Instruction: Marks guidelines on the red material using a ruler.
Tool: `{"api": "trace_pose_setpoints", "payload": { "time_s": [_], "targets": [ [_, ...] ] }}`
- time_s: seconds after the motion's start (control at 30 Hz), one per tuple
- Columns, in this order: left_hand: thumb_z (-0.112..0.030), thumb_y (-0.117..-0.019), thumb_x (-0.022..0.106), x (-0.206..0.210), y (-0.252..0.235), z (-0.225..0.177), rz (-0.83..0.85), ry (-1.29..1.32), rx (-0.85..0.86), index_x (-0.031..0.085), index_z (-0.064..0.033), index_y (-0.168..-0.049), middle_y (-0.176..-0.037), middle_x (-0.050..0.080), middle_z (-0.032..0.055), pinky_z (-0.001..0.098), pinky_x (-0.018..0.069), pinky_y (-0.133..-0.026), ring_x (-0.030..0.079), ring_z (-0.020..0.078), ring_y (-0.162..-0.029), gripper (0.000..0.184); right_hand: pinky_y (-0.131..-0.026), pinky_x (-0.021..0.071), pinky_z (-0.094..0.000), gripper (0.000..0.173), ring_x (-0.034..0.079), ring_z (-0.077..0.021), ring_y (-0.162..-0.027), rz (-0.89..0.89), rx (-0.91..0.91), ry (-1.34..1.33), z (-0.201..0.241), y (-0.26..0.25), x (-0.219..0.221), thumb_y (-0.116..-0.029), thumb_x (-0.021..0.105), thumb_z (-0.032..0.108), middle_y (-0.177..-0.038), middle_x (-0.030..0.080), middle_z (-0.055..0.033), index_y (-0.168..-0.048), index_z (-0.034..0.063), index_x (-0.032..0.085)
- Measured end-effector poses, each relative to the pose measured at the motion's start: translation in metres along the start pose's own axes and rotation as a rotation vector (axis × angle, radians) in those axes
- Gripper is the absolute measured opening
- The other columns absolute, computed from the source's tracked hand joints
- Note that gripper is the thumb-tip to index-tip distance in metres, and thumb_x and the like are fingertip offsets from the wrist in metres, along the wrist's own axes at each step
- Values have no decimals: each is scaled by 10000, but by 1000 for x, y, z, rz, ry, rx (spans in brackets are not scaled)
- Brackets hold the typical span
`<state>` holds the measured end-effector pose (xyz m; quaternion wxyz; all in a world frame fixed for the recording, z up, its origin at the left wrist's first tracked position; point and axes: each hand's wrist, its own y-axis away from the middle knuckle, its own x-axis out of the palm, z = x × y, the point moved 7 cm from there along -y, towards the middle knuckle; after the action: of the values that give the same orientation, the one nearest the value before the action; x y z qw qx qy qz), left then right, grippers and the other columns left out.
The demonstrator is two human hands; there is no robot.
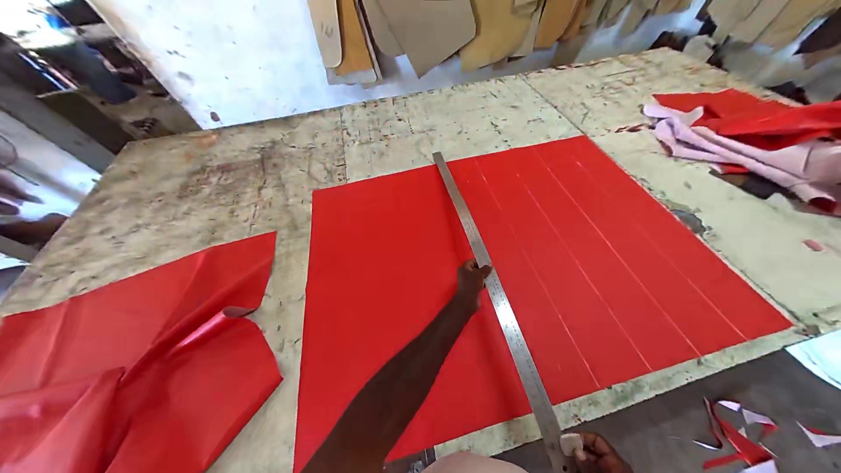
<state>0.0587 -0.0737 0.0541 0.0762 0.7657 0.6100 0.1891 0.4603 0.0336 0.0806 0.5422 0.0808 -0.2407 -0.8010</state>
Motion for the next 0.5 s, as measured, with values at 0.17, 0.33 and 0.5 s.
{"api": "trace_pose_setpoints", "payload": {
  "time_s": [0.17, 0.33, 0.5],
  "targets": [
    [-121, -1009, 638, 12, 62, -18, -157, 224, 153, 593, 6, -1161, -989, 655, 152, 431, 577, -783, 654, 235, -861, 204, -685, 580, -316, 231, 663, -132, -776, -202, -205, 94, 57, -21, 20, -1040, 453, 63, -944, 676, -71, -1252, -8, 513],
    [-206, -1015, 653, 10, 135, -16, -102, 212, 168, 570, -64, -1232, -1048, 666, 106, 417, 569, -803, 659, 208, -912, 272, -486, 530, -314, 269, 596, -135, -571, -407, -483, 158, 74, -34, 31, -1028, 486, 131, -801, 639, -64, -1231, -46, 489],
    [-322, -1104, 460, -48, 129, -41, 34, 318, 165, 506, -49, -1334, -1176, 709, 132, 411, 589, -899, 710, 222, -1010, 360, -474, 514, -270, 272, 596, -90, -560, -335, -530, 242, 80, -19, -23, -1040, 487, 145, -783, 665, -7, -1257, -19, 480]
  ]
}}
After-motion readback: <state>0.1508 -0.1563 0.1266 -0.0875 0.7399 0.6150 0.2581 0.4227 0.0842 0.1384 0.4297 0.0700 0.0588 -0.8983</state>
